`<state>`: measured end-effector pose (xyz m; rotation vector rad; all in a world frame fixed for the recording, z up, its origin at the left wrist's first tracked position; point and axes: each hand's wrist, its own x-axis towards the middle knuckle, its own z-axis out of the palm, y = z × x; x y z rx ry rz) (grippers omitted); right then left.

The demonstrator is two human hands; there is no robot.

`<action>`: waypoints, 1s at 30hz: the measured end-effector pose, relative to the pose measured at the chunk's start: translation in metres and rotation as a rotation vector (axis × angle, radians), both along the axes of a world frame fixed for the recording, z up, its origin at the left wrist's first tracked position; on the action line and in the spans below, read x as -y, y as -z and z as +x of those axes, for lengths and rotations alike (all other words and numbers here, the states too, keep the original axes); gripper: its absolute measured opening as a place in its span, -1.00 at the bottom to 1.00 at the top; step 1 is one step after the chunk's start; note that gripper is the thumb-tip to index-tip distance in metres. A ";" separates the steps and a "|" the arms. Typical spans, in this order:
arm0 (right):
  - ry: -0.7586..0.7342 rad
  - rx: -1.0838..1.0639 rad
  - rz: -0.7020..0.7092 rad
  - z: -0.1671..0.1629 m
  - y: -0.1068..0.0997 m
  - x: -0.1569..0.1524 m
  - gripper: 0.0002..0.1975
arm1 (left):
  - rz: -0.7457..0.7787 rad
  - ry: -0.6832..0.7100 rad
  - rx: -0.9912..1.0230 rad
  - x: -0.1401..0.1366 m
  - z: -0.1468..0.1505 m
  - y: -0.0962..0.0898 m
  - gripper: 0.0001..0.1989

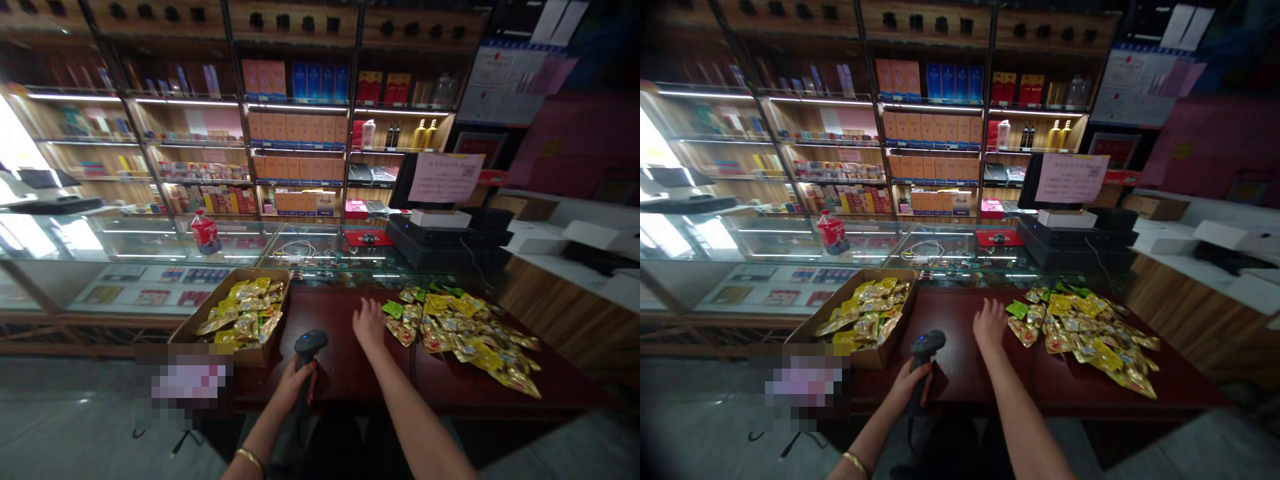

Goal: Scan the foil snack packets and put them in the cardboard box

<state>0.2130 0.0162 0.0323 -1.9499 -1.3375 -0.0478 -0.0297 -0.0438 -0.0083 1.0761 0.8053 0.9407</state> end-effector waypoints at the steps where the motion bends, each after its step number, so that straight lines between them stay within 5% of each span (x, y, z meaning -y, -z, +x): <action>1: 0.117 0.078 -0.032 0.026 0.010 0.012 -0.49 | -0.002 -0.004 0.004 0.000 0.001 0.001 -0.39; 4: 0.249 0.239 -0.118 0.080 0.032 0.042 -0.49 | -0.016 -0.020 -0.009 -0.002 0.002 0.005 -0.36; 8: 0.129 0.269 -0.161 0.088 0.044 0.060 -0.49 | -0.001 -0.022 -0.014 -0.003 0.001 0.008 -0.35; 11: -0.054 -0.087 -0.059 0.061 0.046 0.056 -0.48 | -0.008 -0.010 -0.020 -0.002 0.000 0.007 -0.35; 15: -0.349 -0.991 0.051 0.018 0.050 0.043 -0.41 | -0.004 0.011 -0.009 0.001 -0.002 0.004 -0.37; 17: -0.398 -1.271 0.107 0.004 0.052 0.042 -0.36 | -0.001 0.019 0.002 0.002 -0.003 0.004 -0.38; 30: -0.414 -1.436 0.288 0.008 0.068 0.039 -0.47 | 0.079 0.254 -0.089 0.005 -0.002 -0.004 -0.59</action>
